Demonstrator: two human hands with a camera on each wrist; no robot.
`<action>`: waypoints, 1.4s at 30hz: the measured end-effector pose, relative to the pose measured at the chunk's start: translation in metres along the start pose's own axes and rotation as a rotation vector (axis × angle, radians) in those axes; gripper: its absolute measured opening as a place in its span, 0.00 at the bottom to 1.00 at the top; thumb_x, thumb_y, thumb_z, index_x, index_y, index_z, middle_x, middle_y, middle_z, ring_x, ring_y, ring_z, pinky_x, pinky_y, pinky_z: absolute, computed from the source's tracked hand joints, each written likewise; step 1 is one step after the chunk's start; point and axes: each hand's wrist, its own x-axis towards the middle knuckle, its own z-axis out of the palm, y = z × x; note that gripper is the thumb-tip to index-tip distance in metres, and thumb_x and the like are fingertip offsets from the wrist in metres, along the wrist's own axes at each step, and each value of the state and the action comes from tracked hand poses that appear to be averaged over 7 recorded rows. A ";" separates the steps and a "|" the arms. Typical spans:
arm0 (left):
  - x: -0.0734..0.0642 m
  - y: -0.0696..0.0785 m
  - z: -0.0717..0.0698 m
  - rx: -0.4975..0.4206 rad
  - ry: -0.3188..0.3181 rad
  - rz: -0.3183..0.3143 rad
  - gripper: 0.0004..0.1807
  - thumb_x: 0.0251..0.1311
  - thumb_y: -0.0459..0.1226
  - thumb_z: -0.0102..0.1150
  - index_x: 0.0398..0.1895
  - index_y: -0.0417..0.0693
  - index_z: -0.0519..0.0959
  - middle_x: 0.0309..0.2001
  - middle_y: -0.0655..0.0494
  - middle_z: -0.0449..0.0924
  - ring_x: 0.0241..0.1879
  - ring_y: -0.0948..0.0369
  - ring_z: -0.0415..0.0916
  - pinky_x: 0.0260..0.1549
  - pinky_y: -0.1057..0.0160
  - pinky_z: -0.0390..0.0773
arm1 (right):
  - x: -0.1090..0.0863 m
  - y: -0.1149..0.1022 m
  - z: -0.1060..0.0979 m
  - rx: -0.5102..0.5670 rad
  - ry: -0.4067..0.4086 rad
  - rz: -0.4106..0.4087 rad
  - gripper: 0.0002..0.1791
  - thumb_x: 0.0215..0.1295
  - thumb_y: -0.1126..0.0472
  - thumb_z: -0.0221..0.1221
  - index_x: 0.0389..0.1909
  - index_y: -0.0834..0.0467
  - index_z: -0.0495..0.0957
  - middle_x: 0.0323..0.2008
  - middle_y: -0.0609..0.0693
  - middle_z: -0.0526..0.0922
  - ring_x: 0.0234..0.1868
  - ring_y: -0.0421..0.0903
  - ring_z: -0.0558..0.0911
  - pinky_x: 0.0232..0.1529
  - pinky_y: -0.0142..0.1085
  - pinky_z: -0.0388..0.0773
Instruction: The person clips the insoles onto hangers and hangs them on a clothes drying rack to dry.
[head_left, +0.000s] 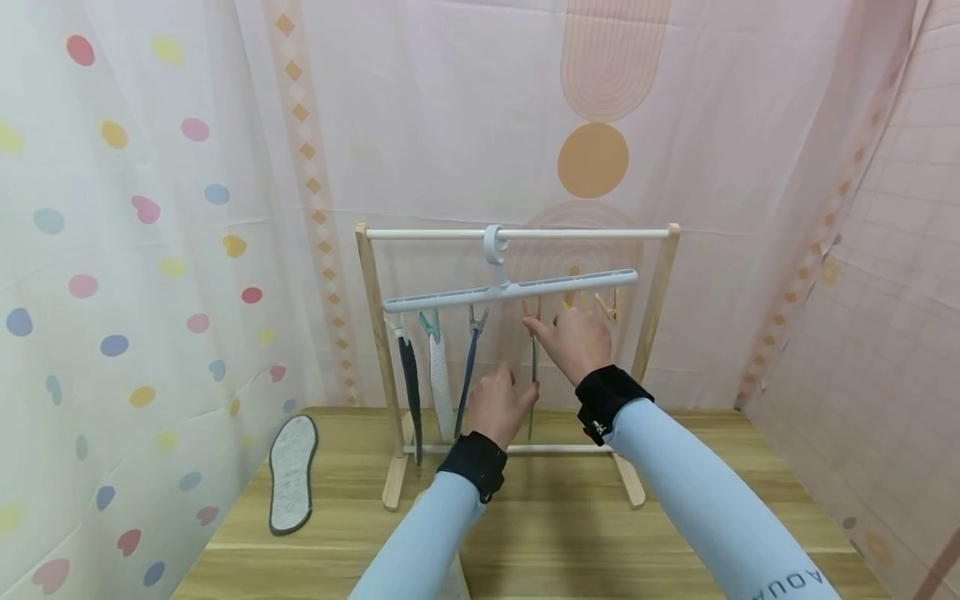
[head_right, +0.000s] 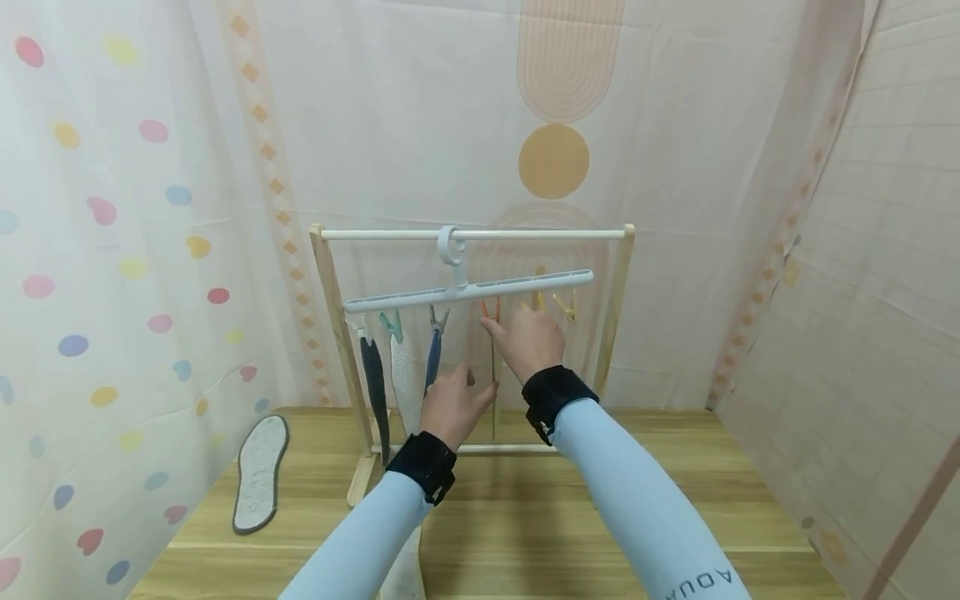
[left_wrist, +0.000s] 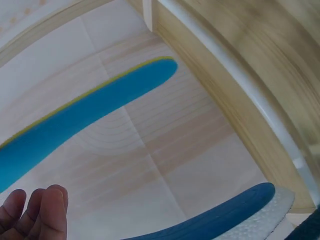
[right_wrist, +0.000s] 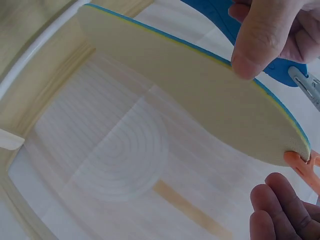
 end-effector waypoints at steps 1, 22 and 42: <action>-0.001 -0.001 0.000 0.009 -0.002 0.000 0.18 0.61 0.48 0.67 0.35 0.40 0.78 0.29 0.48 0.81 0.24 0.56 0.77 0.25 0.59 0.76 | -0.002 0.001 0.000 0.002 0.001 0.002 0.37 0.67 0.35 0.56 0.05 0.55 0.64 0.07 0.44 0.58 0.10 0.41 0.61 0.12 0.33 0.55; -0.022 -0.032 -0.004 0.039 -0.080 -0.032 0.21 0.59 0.50 0.68 0.37 0.39 0.80 0.34 0.45 0.82 0.27 0.54 0.81 0.26 0.57 0.79 | -0.040 0.016 0.003 0.087 -0.034 0.005 0.32 0.65 0.36 0.59 0.26 0.63 0.87 0.10 0.48 0.73 0.10 0.41 0.67 0.13 0.33 0.61; -0.038 -0.040 -0.026 0.232 -0.282 0.091 0.23 0.52 0.48 0.72 0.42 0.39 0.83 0.33 0.47 0.84 0.25 0.56 0.79 0.22 0.58 0.77 | -0.080 0.032 0.001 0.051 -0.164 0.022 0.30 0.62 0.38 0.63 0.41 0.64 0.86 0.18 0.48 0.83 0.20 0.43 0.80 0.27 0.41 0.80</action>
